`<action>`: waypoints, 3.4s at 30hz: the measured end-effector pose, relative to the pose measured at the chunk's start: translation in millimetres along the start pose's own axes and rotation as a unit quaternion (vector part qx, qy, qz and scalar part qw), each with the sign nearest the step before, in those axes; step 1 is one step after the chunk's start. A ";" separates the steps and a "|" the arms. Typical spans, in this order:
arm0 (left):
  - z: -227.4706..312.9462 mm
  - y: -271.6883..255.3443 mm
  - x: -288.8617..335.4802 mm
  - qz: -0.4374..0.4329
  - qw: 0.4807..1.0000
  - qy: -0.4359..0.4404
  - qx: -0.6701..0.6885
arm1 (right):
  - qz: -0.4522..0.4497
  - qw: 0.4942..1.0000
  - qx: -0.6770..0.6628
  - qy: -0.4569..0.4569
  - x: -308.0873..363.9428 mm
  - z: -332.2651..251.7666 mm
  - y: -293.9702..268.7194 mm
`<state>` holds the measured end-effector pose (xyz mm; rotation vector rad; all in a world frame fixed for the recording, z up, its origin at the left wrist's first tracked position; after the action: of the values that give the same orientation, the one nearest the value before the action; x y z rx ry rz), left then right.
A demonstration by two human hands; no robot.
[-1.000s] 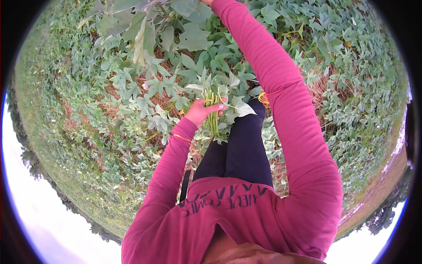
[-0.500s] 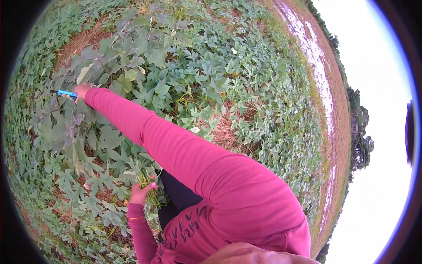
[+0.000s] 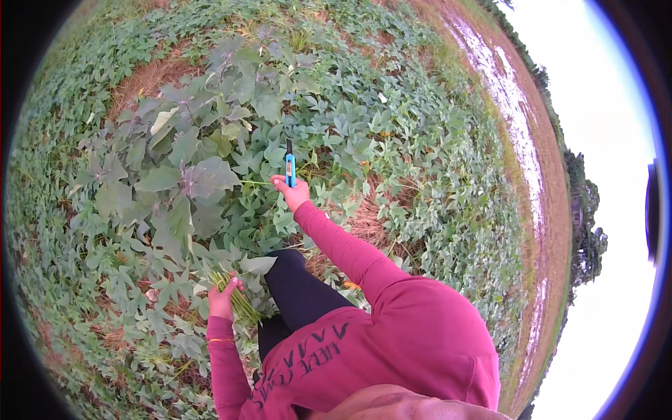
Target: The person harvests green stems from an outdoor field using a utility knife, gathering the cut stems into a bundle by hand.
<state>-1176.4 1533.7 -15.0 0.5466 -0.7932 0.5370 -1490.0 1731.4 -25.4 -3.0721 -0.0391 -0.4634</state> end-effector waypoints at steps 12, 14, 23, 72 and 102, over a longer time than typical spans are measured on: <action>51.3 28.8 11.0 -0.031 0.999 -0.003 0.024 | -0.427 0.780 0.245 -0.386 284.8 -85.8 74.1; 35.0 2.6 19.2 -0.034 0.999 -0.012 -0.003 | -0.518 0.733 0.257 -0.357 308.1 -80.1 86.5; 21.6 -90.3 124.5 0.021 0.999 -0.035 -0.027 | -0.348 0.707 0.612 -0.069 194.5 -39.6 18.5; -12.8 -183.4 261.1 0.090 0.992 0.050 -0.077 | -0.368 0.653 0.654 -0.101 257.9 20.9 98.5; 83.6 -52.9 256.7 0.004 0.966 0.212 -0.148 | -0.250 0.945 -0.082 0.196 344.3 -63.7 146.7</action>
<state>-1035.3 1503.1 219.2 0.1418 -0.4523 0.5080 -1175.4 1589.2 132.7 -3.0304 -0.8176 -1.1427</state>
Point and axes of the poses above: each hand's wrist, its own x-axis away from the middle knuckle, its own y-axis out of the palm, z = x × y, the point moved 5 cm from there along -x, towards the middle knuckle, and after that the axes turned 5 degrees about z, right-handed, at the moved point
